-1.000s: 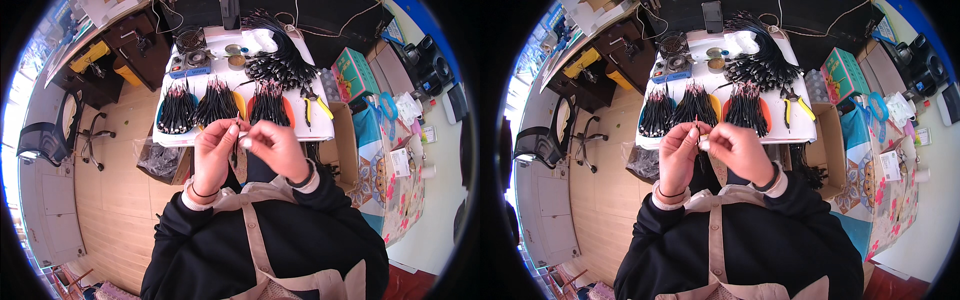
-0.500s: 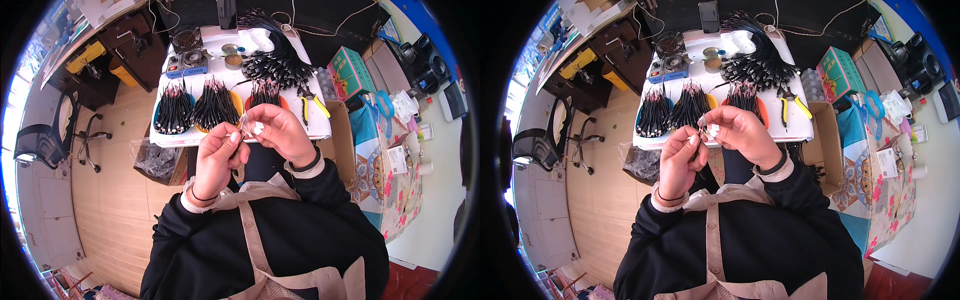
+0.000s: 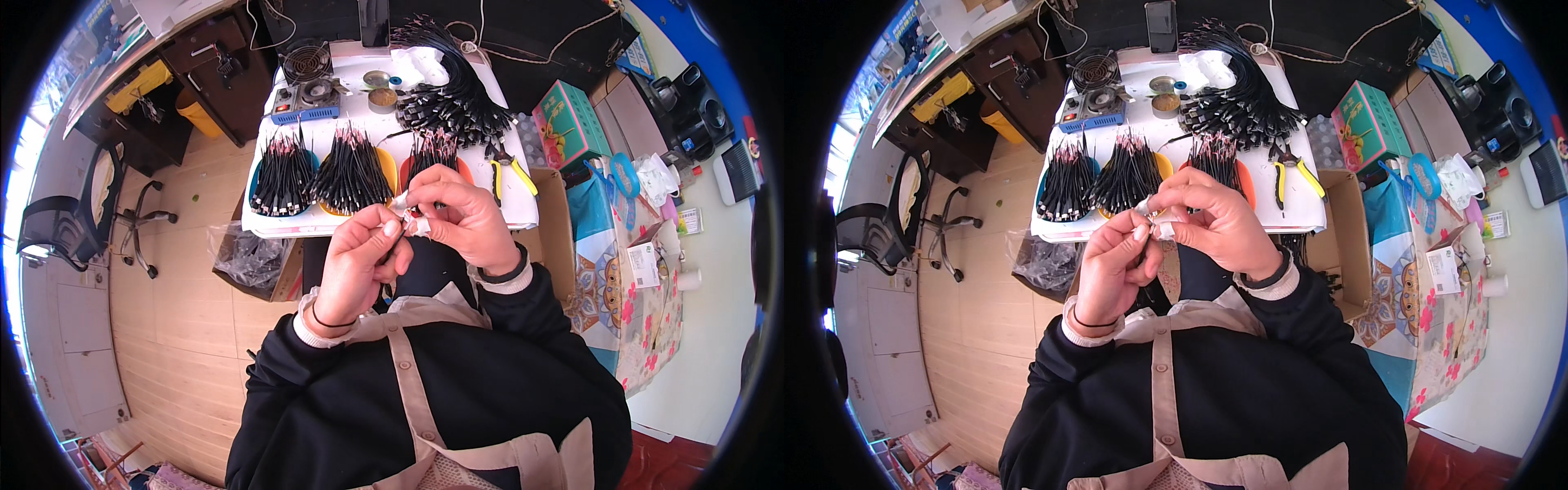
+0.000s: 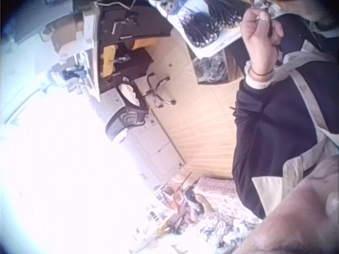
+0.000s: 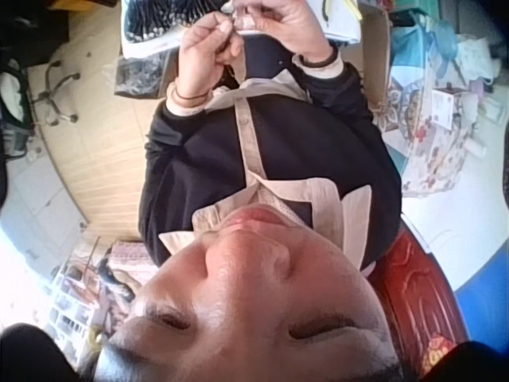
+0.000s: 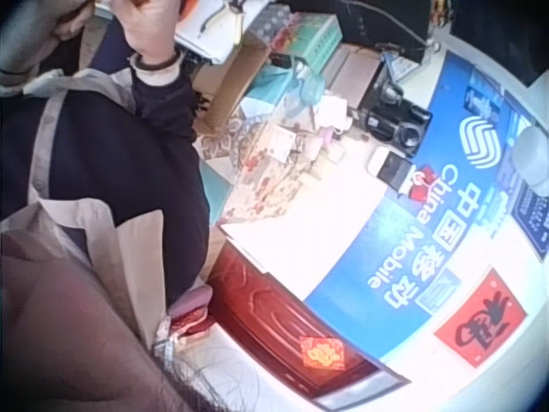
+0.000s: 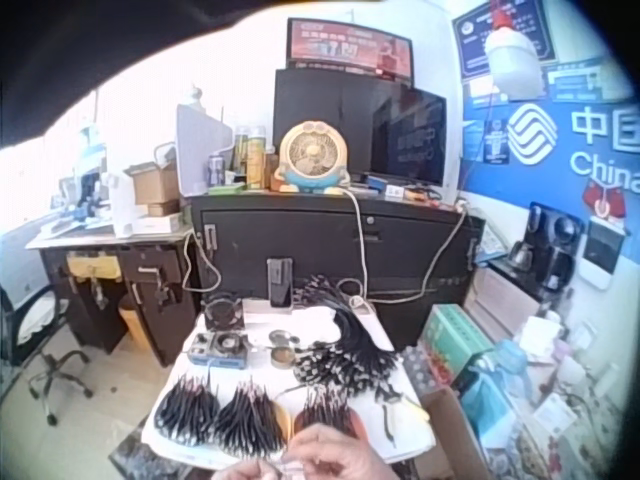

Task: The person repeatedly picks up short black wires and small white connectors from a table, then inserts the wire ends into the connectors by hand. The person places the assembled units back onto the table among other similar items.

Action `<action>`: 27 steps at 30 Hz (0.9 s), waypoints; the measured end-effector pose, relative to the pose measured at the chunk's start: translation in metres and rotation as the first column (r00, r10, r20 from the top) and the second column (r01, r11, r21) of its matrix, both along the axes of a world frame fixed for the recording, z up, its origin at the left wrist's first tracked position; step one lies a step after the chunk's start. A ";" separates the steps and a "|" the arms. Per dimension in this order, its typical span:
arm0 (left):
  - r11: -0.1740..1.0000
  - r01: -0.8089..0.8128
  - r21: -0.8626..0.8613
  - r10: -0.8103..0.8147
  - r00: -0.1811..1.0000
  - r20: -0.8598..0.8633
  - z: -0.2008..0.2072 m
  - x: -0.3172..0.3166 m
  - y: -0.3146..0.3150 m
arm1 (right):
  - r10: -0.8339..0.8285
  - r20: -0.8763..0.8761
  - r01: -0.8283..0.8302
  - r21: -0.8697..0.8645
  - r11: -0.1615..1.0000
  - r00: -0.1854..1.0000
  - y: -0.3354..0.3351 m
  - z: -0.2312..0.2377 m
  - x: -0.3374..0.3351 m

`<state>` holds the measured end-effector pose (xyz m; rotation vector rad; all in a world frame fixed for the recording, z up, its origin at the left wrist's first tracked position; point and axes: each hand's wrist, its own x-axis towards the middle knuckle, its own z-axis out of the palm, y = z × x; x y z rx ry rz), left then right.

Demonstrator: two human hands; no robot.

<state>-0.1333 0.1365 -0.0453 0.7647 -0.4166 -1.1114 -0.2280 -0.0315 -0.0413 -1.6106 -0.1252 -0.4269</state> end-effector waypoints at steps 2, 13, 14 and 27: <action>1.000 0.016 0.017 -0.016 1.000 -0.014 0.000 0.000 0.000 | 0.020 0.011 -0.020 0.025 0.999 1.000 0.001 0.001 0.000; 0.999 -0.039 -0.034 0.043 0.987 0.156 0.001 -0.004 0.001 | -0.046 -0.047 0.049 0.070 0.996 0.998 0.001 -0.002 -0.004; 0.999 -0.028 -0.025 0.031 0.989 0.142 0.000 -0.004 0.001 | -0.048 -0.047 0.052 0.072 0.996 0.998 0.002 -0.001 -0.005; 0.986 0.122 -0.112 -0.140 0.976 -0.166 -0.008 0.000 0.001 | 0.030 -0.042 -0.016 0.306 0.952 0.999 0.011 -0.001 -0.005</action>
